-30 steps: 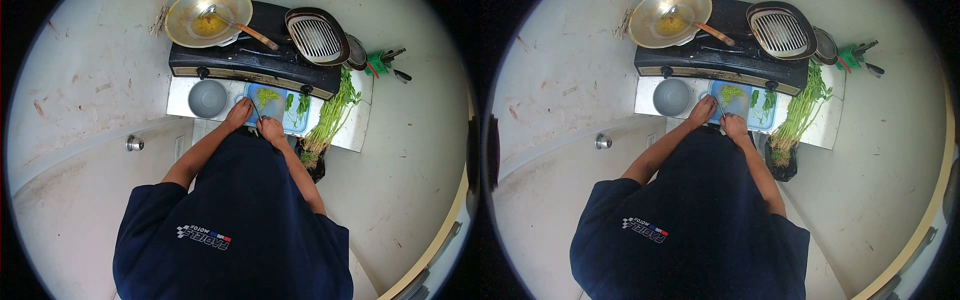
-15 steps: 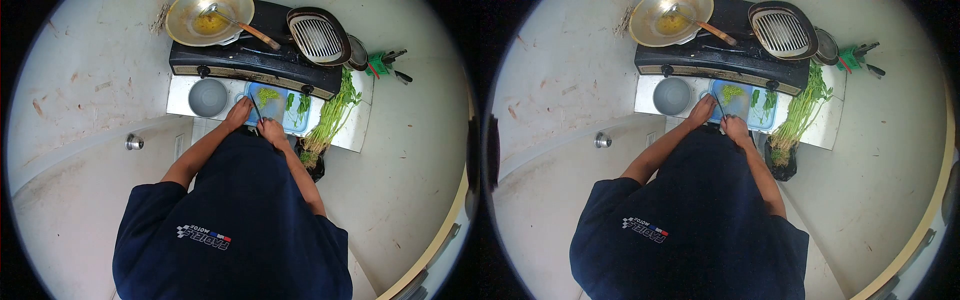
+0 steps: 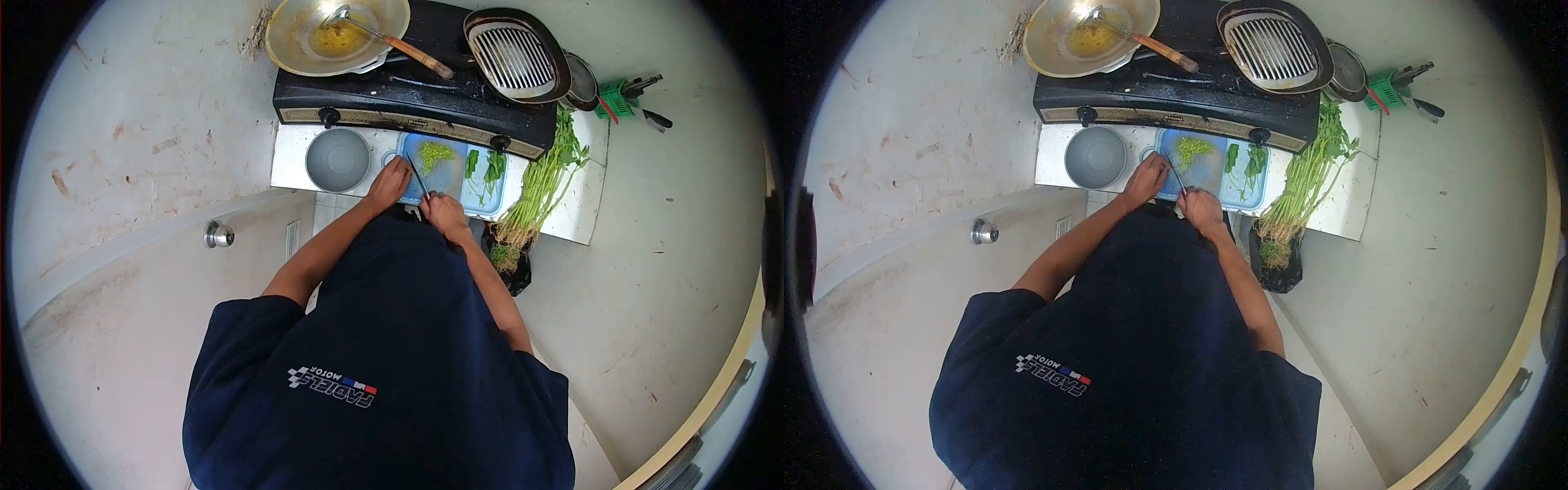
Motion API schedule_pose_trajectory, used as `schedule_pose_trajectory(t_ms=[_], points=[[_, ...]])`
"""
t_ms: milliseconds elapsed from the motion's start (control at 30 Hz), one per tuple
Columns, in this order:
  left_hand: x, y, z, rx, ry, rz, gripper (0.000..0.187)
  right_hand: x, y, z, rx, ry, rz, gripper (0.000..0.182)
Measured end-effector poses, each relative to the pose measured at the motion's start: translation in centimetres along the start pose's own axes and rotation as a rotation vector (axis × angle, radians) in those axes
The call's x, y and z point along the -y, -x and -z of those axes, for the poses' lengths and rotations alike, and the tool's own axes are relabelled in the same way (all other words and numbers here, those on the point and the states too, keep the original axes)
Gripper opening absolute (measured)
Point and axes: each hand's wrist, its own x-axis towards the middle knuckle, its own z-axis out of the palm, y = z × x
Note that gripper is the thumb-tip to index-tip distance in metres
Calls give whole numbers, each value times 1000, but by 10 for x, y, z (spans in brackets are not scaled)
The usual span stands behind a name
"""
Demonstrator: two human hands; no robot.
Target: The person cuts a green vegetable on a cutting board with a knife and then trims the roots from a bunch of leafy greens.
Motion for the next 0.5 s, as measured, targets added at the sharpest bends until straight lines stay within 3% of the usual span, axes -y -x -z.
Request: schedule_pose_trajectory(t_ms=[500], points=[[-2, 0, -1, -3, -43, -1, 9, 5, -5, 1, 41, -46, -21, 42]])
